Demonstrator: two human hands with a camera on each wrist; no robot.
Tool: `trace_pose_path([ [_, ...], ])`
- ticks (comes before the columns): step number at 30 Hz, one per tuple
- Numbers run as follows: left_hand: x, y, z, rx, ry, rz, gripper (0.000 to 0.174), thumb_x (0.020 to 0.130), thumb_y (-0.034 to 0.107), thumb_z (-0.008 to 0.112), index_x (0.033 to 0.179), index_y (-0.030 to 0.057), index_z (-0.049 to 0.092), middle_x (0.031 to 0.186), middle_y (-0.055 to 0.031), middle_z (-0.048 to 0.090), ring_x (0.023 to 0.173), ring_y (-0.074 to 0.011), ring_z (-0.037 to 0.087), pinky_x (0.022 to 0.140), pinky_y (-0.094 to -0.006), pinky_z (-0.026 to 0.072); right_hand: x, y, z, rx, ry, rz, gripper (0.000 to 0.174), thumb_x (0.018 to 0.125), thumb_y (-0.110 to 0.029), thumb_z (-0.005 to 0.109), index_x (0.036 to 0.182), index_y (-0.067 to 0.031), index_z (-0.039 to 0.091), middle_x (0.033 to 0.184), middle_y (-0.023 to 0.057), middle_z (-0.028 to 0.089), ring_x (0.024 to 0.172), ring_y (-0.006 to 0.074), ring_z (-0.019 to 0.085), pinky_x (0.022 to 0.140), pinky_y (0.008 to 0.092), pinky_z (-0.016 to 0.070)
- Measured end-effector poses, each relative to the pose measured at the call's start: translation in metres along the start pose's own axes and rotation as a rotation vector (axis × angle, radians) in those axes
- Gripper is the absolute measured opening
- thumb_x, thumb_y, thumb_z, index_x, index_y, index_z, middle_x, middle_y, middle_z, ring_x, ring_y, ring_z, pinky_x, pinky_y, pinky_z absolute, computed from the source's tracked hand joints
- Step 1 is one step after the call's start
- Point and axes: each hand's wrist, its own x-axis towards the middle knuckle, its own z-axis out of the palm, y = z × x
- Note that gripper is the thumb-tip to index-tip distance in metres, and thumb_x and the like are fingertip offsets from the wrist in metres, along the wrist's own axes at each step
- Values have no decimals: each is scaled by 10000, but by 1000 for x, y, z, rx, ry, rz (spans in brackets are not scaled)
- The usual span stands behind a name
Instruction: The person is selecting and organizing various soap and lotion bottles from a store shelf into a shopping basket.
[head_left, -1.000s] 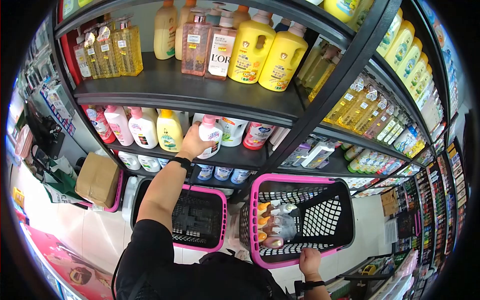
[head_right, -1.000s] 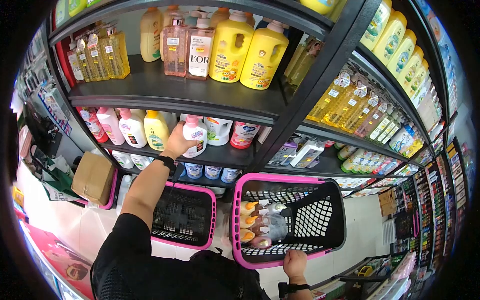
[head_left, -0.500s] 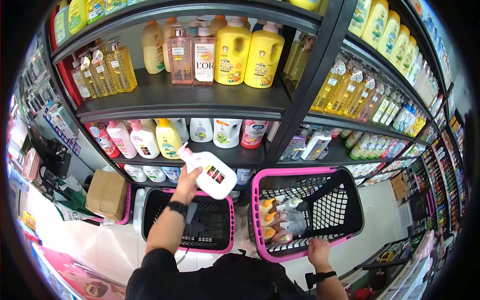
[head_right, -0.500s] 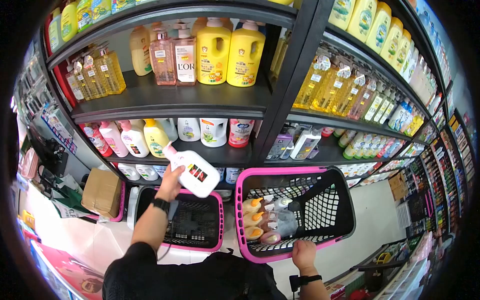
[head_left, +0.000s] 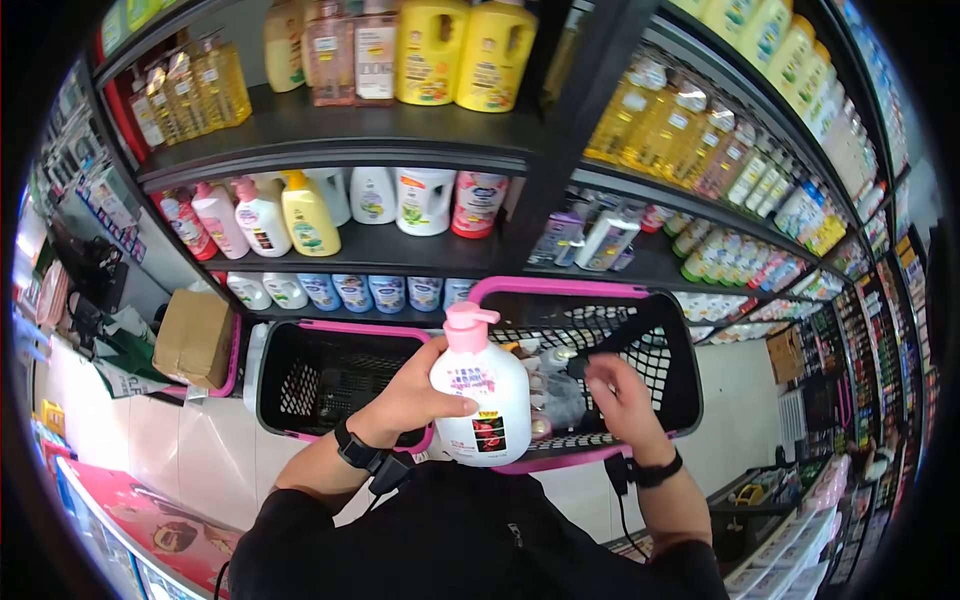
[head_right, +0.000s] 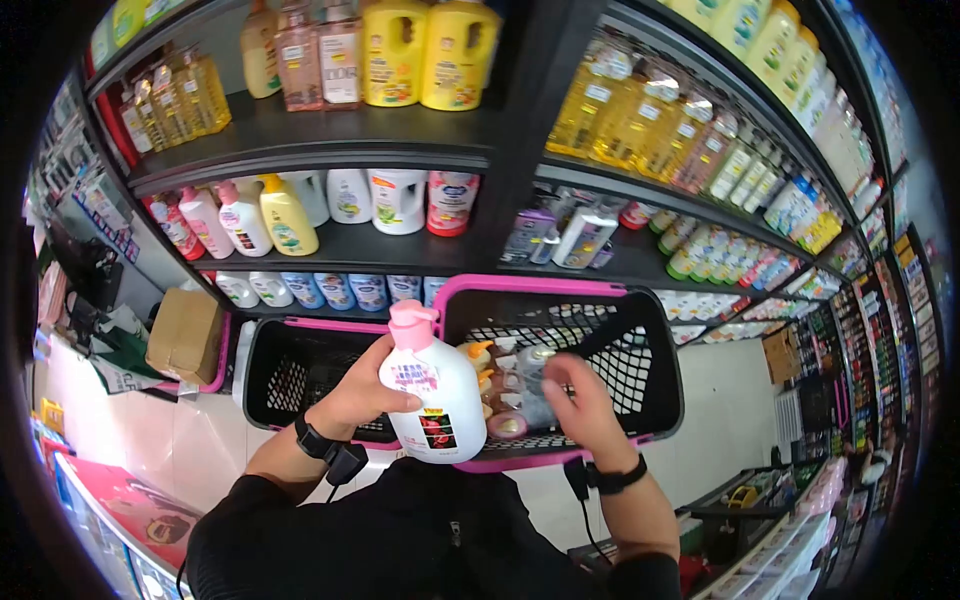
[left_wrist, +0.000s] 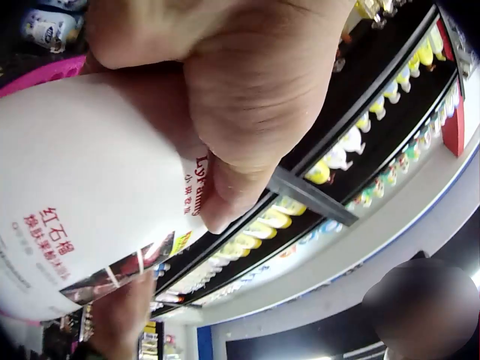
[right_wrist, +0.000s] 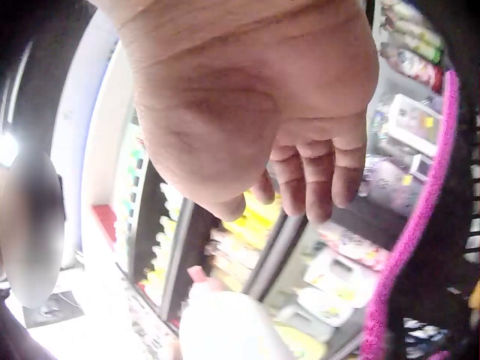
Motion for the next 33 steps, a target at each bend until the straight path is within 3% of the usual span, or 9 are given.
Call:
trace_pose_path([
  [2,7,8,30,155,-78,-27,849,691,48,865,1415,-11,427,1278,-112,615,1209,-218,598,1044,-391,470,25,-41,-9,277,-58,-38,427,904,-87,693,1294,2,543,1161,130,630,1024,188,635,891,327,517],
  [7,22,0,80,596,-153,60,868,624,172,912,1358,-17,489,1250,-156,620,1168,-259,622,1010,-381,490,56,-114,-43,-230,-438,-375,590,861,-230,752,1349,-8,507,1270,179,573,1182,371,571,964,406,496],
  [10,32,-2,102,716,-131,-53,874,595,222,918,1330,-17,510,1221,-162,622,1132,-279,635,983,-382,497,57,-108,-62,-358,-657,-174,449,872,-368,724,1155,-52,574,1062,180,660,1011,372,649,835,436,516],
  [11,35,0,111,768,-143,-42,868,587,245,912,1318,-7,520,1215,-173,620,1122,-318,635,971,-401,501,54,-100,-66,-383,-609,-206,433,855,-398,730,1087,-66,578,941,177,676,914,382,666,765,447,515],
  [17,49,-31,148,1030,-107,35,823,615,255,896,1313,22,528,1238,-192,607,1166,-371,598,999,-434,485,43,-88,-89,-601,-711,-112,426,792,-415,759,1015,-75,630,807,158,679,780,389,672,683,454,519],
  [22,77,-53,165,1085,-152,103,784,647,268,882,1296,19,519,1193,-194,607,1155,-383,591,989,-440,484,34,-42,-104,-624,-597,-122,406,767,-409,765,980,-83,650,805,151,689,772,375,681,675,445,529],
  [24,87,-64,164,1072,-138,119,813,685,262,870,1339,-26,483,1276,-255,565,1205,-420,560,1027,-450,464,34,-17,-115,-633,-568,-94,404,764,-405,764,980,-83,651,815,151,694,785,369,687,683,441,535],
  [26,85,-96,140,1106,61,370,773,716,238,849,1335,-40,480,1295,-264,548,1210,-436,550,1040,-449,456,31,10,-120,-620,-507,-48,401,762,-399,763,984,-83,652,820,151,698,796,362,693,692,438,539],
  [33,23,-132,86,1401,745,110,716,763,166,771,1366,-36,444,1415,-257,458,1281,-443,492,1084,-468,423,44,123,-96,-847,-581,-56,424,763,-411,715,946,-46,603,828,181,694,786,389,687,715,495,541],
])
